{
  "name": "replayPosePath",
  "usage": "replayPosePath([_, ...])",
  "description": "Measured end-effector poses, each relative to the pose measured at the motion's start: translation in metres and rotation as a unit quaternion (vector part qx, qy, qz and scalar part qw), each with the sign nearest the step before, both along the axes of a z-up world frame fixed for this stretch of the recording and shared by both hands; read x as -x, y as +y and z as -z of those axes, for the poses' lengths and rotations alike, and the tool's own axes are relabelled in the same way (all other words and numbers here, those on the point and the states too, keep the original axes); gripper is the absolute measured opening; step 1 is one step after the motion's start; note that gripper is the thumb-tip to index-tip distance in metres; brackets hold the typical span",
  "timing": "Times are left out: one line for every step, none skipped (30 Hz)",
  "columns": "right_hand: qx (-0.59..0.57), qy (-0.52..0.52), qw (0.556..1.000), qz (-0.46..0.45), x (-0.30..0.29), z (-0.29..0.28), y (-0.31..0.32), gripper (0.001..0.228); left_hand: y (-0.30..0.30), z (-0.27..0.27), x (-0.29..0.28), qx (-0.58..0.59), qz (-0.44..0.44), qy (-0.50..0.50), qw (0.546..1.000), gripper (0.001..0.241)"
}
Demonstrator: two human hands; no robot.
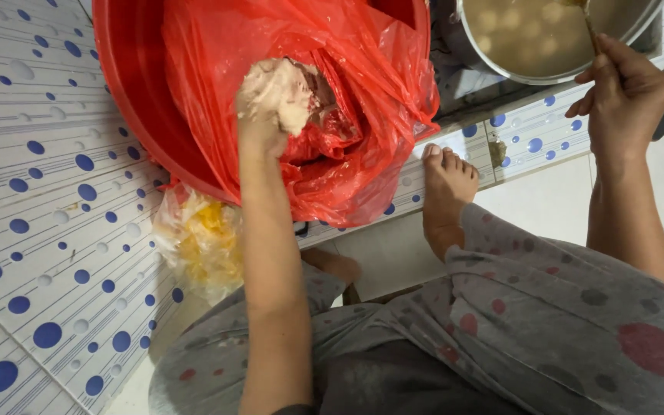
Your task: Forming meatballs from meat paste using a hand-squeeze technique and a spoon to transfer them into a pot of water.
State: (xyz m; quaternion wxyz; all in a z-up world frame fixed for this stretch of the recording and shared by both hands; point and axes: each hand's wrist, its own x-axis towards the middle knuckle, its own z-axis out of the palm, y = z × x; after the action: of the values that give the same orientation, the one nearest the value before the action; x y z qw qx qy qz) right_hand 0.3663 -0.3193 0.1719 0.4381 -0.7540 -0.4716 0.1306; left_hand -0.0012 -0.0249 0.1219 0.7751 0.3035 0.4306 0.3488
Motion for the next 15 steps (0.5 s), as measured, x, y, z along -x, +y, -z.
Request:
replayPosePath([-0.004,-0.006,1.000,-0.008,0.000,0.000,-0.001,0.021,-0.001,-0.011,-0.006,0.054,0.003,0.097,0.994,0.018])
replayPosePath([-0.010,-0.013,1.000,-0.016,-0.001,0.000,0.000,0.020,-0.001,-0.023,-0.014,0.107,0.007,0.192,0.976,0.014])
replayPosePath([-0.010,-0.013,1.000,-0.016,-0.001,-0.001,-0.001,0.020,-0.004,-0.027,-0.018,0.107,0.007,0.191,0.976,0.014])
replayPosePath([-0.006,-0.015,1.000,-0.013,-0.001,-0.001,-0.002,0.021,-0.008,-0.030,-0.022,0.089,0.013,0.265,0.960,0.027])
replayPosePath([-0.002,-0.017,1.000,-0.010,-0.001,-0.002,-0.003,0.021,-0.011,-0.034,-0.025,0.071,0.018,0.338,0.938,0.043])
replayPosePath([-0.002,-0.018,1.000,-0.012,-0.001,-0.002,-0.003,0.021,-0.017,-0.013,-0.022,0.072,0.017,0.337,0.939,0.043])
replayPosePath([0.000,-0.010,1.000,-0.004,0.000,-0.002,-0.004,0.020,-0.022,0.009,-0.019,-0.015,0.017,0.320,0.947,0.044])
replayPosePath([0.003,-0.002,1.000,0.002,0.000,-0.002,-0.004,0.020,-0.028,0.030,-0.016,-0.100,0.016,0.301,0.948,0.045])
replayPosePath([0.004,-0.003,1.000,-0.001,-0.002,0.000,-0.005,0.020,-0.028,0.021,-0.019,-0.098,0.013,0.300,0.949,0.045])
replayPosePath([0.004,0.019,1.000,0.002,-0.003,0.003,-0.006,0.021,-0.029,0.013,-0.021,-0.074,0.021,0.276,0.958,0.042])
replayPosePath([0.004,0.041,0.999,0.005,-0.005,0.005,-0.007,0.022,-0.028,0.005,-0.024,-0.050,0.028,0.250,0.966,0.039])
replayPosePath([0.005,0.040,0.999,0.001,-0.002,0.001,-0.003,0.022,-0.026,0.019,-0.023,-0.048,0.025,0.250,0.967,0.039])
replayPosePath([0.012,0.025,1.000,0.010,0.002,-0.002,0.000,0.022,-0.025,0.034,-0.023,0.007,0.021,-0.032,0.999,0.012])
replayPosePath([0.020,0.011,1.000,0.019,0.005,-0.006,0.002,0.023,-0.024,0.049,-0.022,0.061,0.015,-0.312,0.948,0.031])
replayPosePath([0.022,0.010,1.000,0.015,0.005,-0.004,0.002,0.023,-0.027,0.035,-0.018,0.061,0.011,-0.313,0.948,0.031])
